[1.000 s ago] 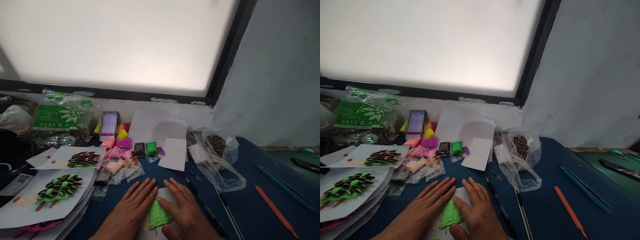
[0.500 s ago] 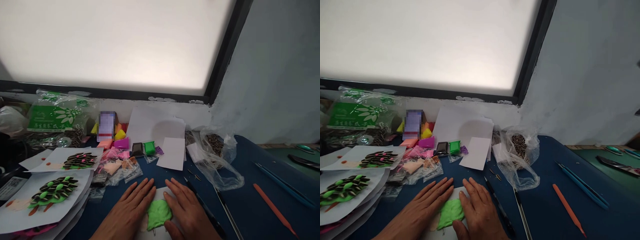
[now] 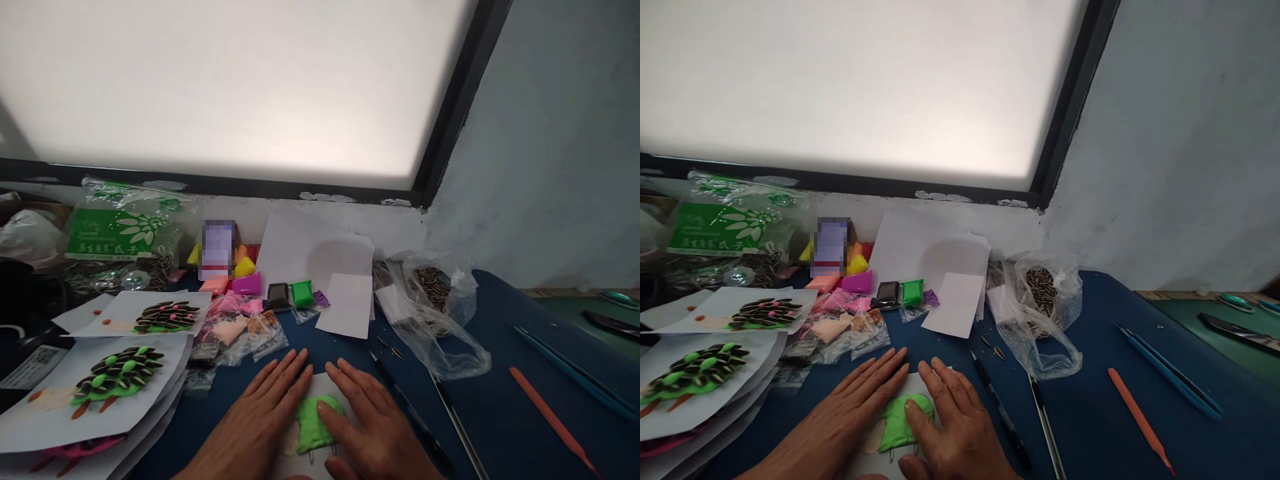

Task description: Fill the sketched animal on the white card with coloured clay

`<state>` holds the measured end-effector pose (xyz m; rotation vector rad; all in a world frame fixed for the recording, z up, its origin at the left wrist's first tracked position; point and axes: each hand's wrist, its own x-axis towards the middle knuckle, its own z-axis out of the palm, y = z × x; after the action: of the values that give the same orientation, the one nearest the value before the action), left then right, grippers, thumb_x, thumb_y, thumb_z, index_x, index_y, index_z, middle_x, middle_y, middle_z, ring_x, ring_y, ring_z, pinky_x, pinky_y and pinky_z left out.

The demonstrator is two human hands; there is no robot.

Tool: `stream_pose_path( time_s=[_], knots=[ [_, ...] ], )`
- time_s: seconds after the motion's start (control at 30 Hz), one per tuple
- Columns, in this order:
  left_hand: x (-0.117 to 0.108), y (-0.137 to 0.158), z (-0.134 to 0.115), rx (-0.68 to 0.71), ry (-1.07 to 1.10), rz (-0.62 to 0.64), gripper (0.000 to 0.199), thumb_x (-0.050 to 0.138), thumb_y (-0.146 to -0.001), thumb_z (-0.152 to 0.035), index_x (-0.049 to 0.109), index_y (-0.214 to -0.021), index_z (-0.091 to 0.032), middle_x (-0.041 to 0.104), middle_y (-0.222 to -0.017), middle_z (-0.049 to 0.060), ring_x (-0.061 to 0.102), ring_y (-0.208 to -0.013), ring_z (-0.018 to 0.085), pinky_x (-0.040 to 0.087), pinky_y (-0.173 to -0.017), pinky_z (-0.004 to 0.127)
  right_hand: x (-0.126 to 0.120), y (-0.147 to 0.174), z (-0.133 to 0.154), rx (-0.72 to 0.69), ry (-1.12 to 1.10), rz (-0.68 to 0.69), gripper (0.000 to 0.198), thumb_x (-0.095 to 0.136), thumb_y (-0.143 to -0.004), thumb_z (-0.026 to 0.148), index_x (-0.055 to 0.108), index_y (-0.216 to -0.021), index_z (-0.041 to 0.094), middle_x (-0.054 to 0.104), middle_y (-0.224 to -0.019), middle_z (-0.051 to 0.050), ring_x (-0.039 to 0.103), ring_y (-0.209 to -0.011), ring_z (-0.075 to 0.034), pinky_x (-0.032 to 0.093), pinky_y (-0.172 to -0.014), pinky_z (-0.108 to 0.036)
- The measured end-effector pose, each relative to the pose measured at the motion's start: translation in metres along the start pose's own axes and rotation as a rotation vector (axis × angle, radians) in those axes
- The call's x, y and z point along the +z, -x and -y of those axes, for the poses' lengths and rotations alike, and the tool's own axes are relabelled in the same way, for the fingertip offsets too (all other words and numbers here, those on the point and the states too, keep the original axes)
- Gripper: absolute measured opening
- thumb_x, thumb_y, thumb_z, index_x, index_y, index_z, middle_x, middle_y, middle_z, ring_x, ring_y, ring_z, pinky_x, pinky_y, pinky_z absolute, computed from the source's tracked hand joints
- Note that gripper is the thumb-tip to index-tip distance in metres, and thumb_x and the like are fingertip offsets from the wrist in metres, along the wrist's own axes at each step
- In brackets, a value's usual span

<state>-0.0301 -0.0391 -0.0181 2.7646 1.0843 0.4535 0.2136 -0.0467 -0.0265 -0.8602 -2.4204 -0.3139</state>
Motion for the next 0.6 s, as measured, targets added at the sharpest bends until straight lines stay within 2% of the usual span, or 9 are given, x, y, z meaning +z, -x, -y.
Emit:
stream_pose_path(
  time_s=[0.1,0.2,0.3,0.4,0.5,0.6],
  knots=[
    [0.008,0.001,0.001,-0.028,0.016,-0.017,0.099,0.054,-0.082,-0.075,0.011,-0.158,-0.028,0.024,-0.16,0.008,0.03,-0.145,0.035,0.036,-0.115,0.051,-0.001,0.0,0.001,0.083,-0.005,0.02,0.033,0.047,-0.098,0.027,0.059,-0.125,0.013,0.058,-0.137,-0.02,0.053,-0.13,-0.03,0.053,-0.098,-0.042],
    [0.017,0.002,0.002,-0.066,0.006,-0.051,0.096,0.055,-0.08,-0.076,0.021,-0.156,-0.028,0.028,-0.16,0.008,0.03,-0.145,0.036,0.034,-0.116,0.053,0.003,0.003,0.002,0.192,-0.028,0.042,0.038,0.042,-0.09,0.01,0.056,-0.125,0.012,0.057,-0.139,-0.019,0.051,-0.132,-0.028,0.052,-0.101,-0.042],
    [0.02,0.003,0.001,-0.082,-0.008,-0.078,0.094,0.057,-0.079,-0.075,0.028,-0.155,-0.028,0.031,-0.159,0.009,0.031,-0.144,0.037,0.034,-0.116,0.053,0.006,0.004,0.003,0.222,-0.077,-0.006,0.043,0.043,-0.084,0.012,0.053,-0.125,0.009,0.054,-0.139,-0.024,0.048,-0.134,-0.032,0.049,-0.103,-0.049],
    [0.016,0.005,-0.002,-0.051,-0.009,-0.12,0.085,0.058,-0.083,-0.07,0.033,-0.152,-0.029,0.035,-0.158,0.009,0.033,-0.144,0.037,0.034,-0.115,0.056,0.002,0.001,0.005,0.223,-0.104,0.018,0.041,0.041,-0.084,0.008,0.052,-0.123,0.011,0.055,-0.138,-0.022,0.05,-0.133,-0.029,0.05,-0.103,-0.047],
    [0.009,0.009,-0.007,-0.031,-0.007,-0.178,0.065,0.055,-0.091,-0.056,0.038,-0.149,-0.03,0.041,-0.155,0.008,0.039,-0.141,0.034,0.037,-0.114,0.055,-0.005,-0.003,0.008,0.253,-0.118,-0.015,0.03,0.038,-0.089,0.007,0.053,-0.114,0.014,0.058,-0.133,-0.021,0.053,-0.129,-0.028,0.052,-0.1,-0.047],
    [0.005,0.015,-0.012,-0.073,-0.023,-0.215,0.045,0.046,-0.098,-0.044,0.049,-0.141,-0.031,0.051,-0.149,0.006,0.047,-0.136,0.031,0.043,-0.111,0.05,-0.008,-0.005,0.009,0.257,-0.136,-0.044,0.024,0.037,-0.09,0.005,0.053,-0.106,0.015,0.061,-0.129,-0.02,0.055,-0.127,-0.027,0.053,-0.099,-0.047]
  ],
)
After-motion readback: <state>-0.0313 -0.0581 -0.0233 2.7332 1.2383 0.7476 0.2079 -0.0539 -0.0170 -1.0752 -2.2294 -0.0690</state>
